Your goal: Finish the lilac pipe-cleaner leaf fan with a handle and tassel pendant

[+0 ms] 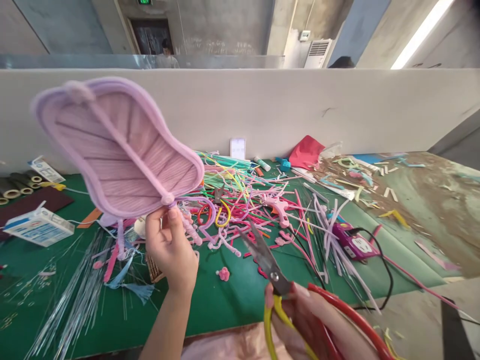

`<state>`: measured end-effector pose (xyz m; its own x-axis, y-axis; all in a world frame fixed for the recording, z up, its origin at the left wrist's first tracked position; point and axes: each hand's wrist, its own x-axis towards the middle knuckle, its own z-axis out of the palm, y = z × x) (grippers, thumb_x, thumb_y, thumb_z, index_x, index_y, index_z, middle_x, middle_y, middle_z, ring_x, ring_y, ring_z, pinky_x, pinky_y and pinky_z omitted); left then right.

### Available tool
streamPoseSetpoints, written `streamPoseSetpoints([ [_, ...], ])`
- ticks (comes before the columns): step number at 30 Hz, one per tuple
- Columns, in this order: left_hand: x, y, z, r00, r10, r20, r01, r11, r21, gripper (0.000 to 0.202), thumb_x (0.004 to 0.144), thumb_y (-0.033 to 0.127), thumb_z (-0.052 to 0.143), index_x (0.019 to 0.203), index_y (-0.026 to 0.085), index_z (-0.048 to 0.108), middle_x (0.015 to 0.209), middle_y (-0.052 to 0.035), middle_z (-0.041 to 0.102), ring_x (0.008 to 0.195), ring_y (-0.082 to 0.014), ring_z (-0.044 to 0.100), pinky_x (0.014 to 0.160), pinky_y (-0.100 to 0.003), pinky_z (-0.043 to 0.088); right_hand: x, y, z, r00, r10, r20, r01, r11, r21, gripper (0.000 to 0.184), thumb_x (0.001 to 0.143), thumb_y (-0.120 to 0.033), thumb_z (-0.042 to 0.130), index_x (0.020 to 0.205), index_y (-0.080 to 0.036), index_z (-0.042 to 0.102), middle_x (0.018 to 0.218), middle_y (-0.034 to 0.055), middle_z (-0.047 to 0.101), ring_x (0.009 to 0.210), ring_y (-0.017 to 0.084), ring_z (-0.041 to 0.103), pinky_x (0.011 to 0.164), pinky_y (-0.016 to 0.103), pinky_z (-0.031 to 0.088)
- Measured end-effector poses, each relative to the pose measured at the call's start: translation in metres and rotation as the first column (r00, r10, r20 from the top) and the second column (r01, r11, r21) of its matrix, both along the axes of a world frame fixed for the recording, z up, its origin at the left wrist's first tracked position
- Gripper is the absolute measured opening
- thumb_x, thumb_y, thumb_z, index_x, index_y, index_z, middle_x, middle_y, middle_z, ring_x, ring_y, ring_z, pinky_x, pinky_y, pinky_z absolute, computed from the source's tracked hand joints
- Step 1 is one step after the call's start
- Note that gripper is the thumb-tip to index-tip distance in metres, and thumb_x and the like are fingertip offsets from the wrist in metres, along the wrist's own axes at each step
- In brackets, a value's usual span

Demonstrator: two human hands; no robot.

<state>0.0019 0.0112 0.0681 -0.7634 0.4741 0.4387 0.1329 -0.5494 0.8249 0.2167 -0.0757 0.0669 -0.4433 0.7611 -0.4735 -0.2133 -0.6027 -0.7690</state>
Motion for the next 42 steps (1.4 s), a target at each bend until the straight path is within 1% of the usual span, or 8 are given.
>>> streamPoseSetpoints([
  [4, 0.005, 0.004, -0.004, 0.997, -0.062, -0.04, 0.06, 0.997, -0.059, 0.008, 0.089, 0.026, 0.062, 0.092, 0.019, 0.063, 0.069, 0.0031, 0.059, 0.063, -0.0098, 0.056, 0.063, -0.022, 0.049, -0.022, 0.017, 0.019, 0.83, 0.15, -0.537, -0.262, 0.955, -0.138, 0.047, 0.088, -0.063, 0.053, 0.087, -0.016, 0.06, 0.056, -0.0033, 0.049, 0.041, 0.005, 0.045, 0.042, 0.014, 0.039],
  [6, 0.008, 0.003, -0.006, 0.995, -0.088, -0.054, 0.083, 0.992, -0.093, 0.007, 0.09, 0.026, 0.061, 0.09, 0.018, 0.063, 0.067, 0.0034, 0.058, 0.061, -0.0096, 0.056, 0.061, -0.021, 0.049, -0.035, 0.038, 0.027, 0.676, 0.256, -0.691, -0.468, 0.874, -0.134, 0.049, 0.095, -0.06, 0.04, 0.094, -0.016, 0.059, 0.061, -0.0045, 0.05, 0.029, 0.004, 0.035, 0.028, 0.015, 0.033],
  [8, 0.011, 0.001, -0.006, 0.993, -0.102, -0.066, 0.093, 0.988, -0.125, 0.009, 0.091, 0.027, 0.06, 0.089, 0.018, 0.062, 0.067, 0.003, 0.058, 0.061, -0.0093, 0.056, 0.06, -0.02, 0.048, -0.043, 0.056, 0.033, 0.608, 0.25, -0.753, -0.491, 0.864, -0.109, 0.055, 0.1, -0.057, 0.022, 0.099, -0.015, 0.058, 0.063, -0.0043, 0.051, 0.026, 0.003, 0.03, 0.024, 0.015, 0.034],
  [15, 0.014, 0.0, -0.004, 0.991, -0.098, -0.093, 0.084, 0.986, -0.145, 0.012, 0.09, 0.027, 0.063, 0.097, 0.018, 0.062, 0.07, 0.0031, 0.06, 0.058, -0.0082, 0.055, 0.059, -0.02, 0.047, -0.046, 0.073, 0.04, 0.644, 0.254, -0.721, -0.498, 0.855, -0.145, 0.068, 0.1, -0.055, 0.0, 0.095, -0.015, 0.056, 0.06, -0.0028, 0.051, 0.028, 0.004, 0.035, 0.025, 0.015, 0.038],
  [24, 0.02, -0.007, -0.004, 0.969, -0.113, -0.221, 0.06, 0.97, -0.236, 0.012, 0.09, 0.03, 0.063, 0.096, 0.02, 0.064, 0.077, 0.0007, 0.063, 0.064, -0.0113, 0.059, 0.061, -0.023, 0.049, -0.057, 0.088, 0.043, 0.78, 0.324, -0.535, -0.453, 0.882, -0.128, 0.061, 0.099, -0.061, 0.015, 0.101, -0.017, 0.057, 0.058, -0.0051, 0.049, 0.029, 0.006, 0.039, 0.026, 0.016, 0.037],
  [31, 0.016, -0.01, -0.005, 0.952, -0.141, -0.271, 0.068, 0.963, -0.262, 0.013, 0.088, 0.032, 0.065, 0.094, 0.02, 0.065, 0.079, -0.0005, 0.064, 0.07, -0.0135, 0.062, 0.066, -0.024, 0.049, -0.059, 0.099, 0.034, 0.727, 0.427, -0.537, -0.535, 0.843, -0.056, 0.083, 0.086, -0.082, 0.009, 0.106, -0.016, 0.055, 0.059, -0.0034, 0.052, 0.033, 0.009, 0.046, 0.03, 0.021, 0.043],
  [38, 0.018, -0.008, -0.004, 0.973, -0.22, -0.074, 0.196, 0.951, -0.24, 0.016, 0.09, 0.035, 0.063, 0.095, 0.02, 0.06, 0.07, 0.0041, 0.058, 0.057, -0.0088, 0.055, 0.055, -0.019, 0.046, -0.061, 0.117, 0.013, 0.622, 0.478, -0.621, -0.578, 0.814, 0.047, 0.089, 0.085, -0.08, -0.004, 0.103, -0.015, 0.054, 0.06, -0.0024, 0.052, 0.03, 0.008, 0.038, 0.027, 0.02, 0.036],
  [42, 0.015, -0.005, -0.002, 0.972, -0.23, -0.044, 0.212, 0.944, -0.254, 0.019, 0.088, 0.035, 0.063, 0.097, 0.019, 0.06, 0.069, 0.0035, 0.059, 0.057, -0.009, 0.056, 0.055, -0.018, 0.047, -0.064, 0.113, 0.014, 0.644, 0.487, -0.59, -0.549, 0.831, 0.086, 0.082, 0.087, -0.08, 0.003, 0.101, -0.017, 0.053, 0.062, -0.0035, 0.051, 0.032, 0.008, 0.041, 0.03, 0.02, 0.039],
])
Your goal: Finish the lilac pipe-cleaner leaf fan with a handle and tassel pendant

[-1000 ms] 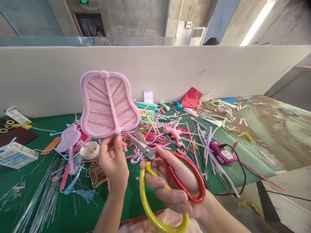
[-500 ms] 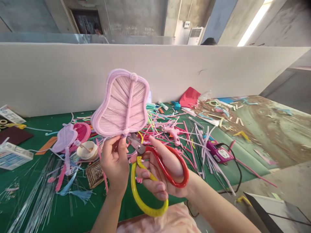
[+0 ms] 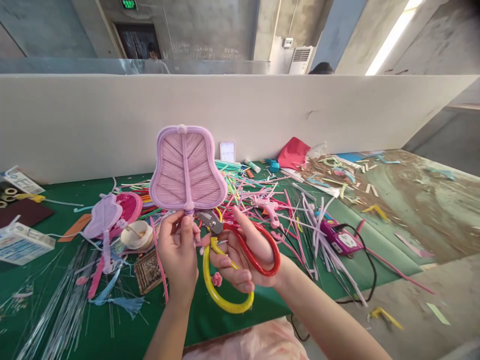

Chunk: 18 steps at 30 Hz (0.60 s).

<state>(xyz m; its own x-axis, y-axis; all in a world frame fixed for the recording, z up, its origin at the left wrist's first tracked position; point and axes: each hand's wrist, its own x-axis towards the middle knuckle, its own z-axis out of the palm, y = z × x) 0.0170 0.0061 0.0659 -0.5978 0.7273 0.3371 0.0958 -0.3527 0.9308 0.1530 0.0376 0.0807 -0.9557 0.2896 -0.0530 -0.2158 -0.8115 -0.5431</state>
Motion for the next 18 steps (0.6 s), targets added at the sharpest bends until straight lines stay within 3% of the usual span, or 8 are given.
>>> streamPoseSetpoints([
  [6, 0.0, -0.001, 0.005, 1.0, 0.009, -0.024, -0.011, 0.999, -0.051, 0.02, 0.087, 0.036, 0.064, 0.097, 0.019, 0.063, 0.064, 0.0048, 0.058, 0.051, -0.0083, 0.054, 0.047, -0.017, 0.043, -0.007, -0.006, 0.007, 0.992, -0.027, 0.122, 0.011, 0.991, 0.13, 0.075, 0.08, -0.088, 0.025, 0.1, -0.02, 0.05, 0.065, -0.0058, 0.049, 0.037, 0.007, 0.046, 0.032, 0.017, 0.033],
  [12, -0.005, 0.002, -0.002, 0.983, 0.019, -0.185, -0.031, 0.998, -0.06, 0.017, 0.087, 0.035, 0.063, 0.093, 0.019, 0.066, 0.064, 0.0032, 0.06, 0.052, -0.0103, 0.057, 0.052, -0.02, 0.049, -0.012, 0.0, 0.004, 0.972, -0.116, 0.204, 0.06, 0.964, 0.26, 0.079, 0.079, -0.088, 0.025, 0.11, -0.02, 0.05, 0.062, -0.0069, 0.046, 0.036, 0.007, 0.044, 0.034, 0.018, 0.033],
  [18, -0.009, 0.005, -0.004, 0.972, 0.042, -0.233, -0.061, 0.995, -0.077, 0.023, 0.079, 0.038, 0.072, 0.092, 0.019, 0.068, 0.077, 0.0, 0.066, 0.059, -0.0125, 0.062, 0.053, -0.022, 0.052, -0.013, 0.0, 0.0, 0.953, -0.196, 0.229, 0.117, 0.941, 0.318, 0.072, 0.084, -0.084, 0.023, 0.101, -0.021, 0.053, 0.058, -0.0079, 0.044, 0.034, 0.007, 0.042, 0.034, 0.018, 0.035],
])
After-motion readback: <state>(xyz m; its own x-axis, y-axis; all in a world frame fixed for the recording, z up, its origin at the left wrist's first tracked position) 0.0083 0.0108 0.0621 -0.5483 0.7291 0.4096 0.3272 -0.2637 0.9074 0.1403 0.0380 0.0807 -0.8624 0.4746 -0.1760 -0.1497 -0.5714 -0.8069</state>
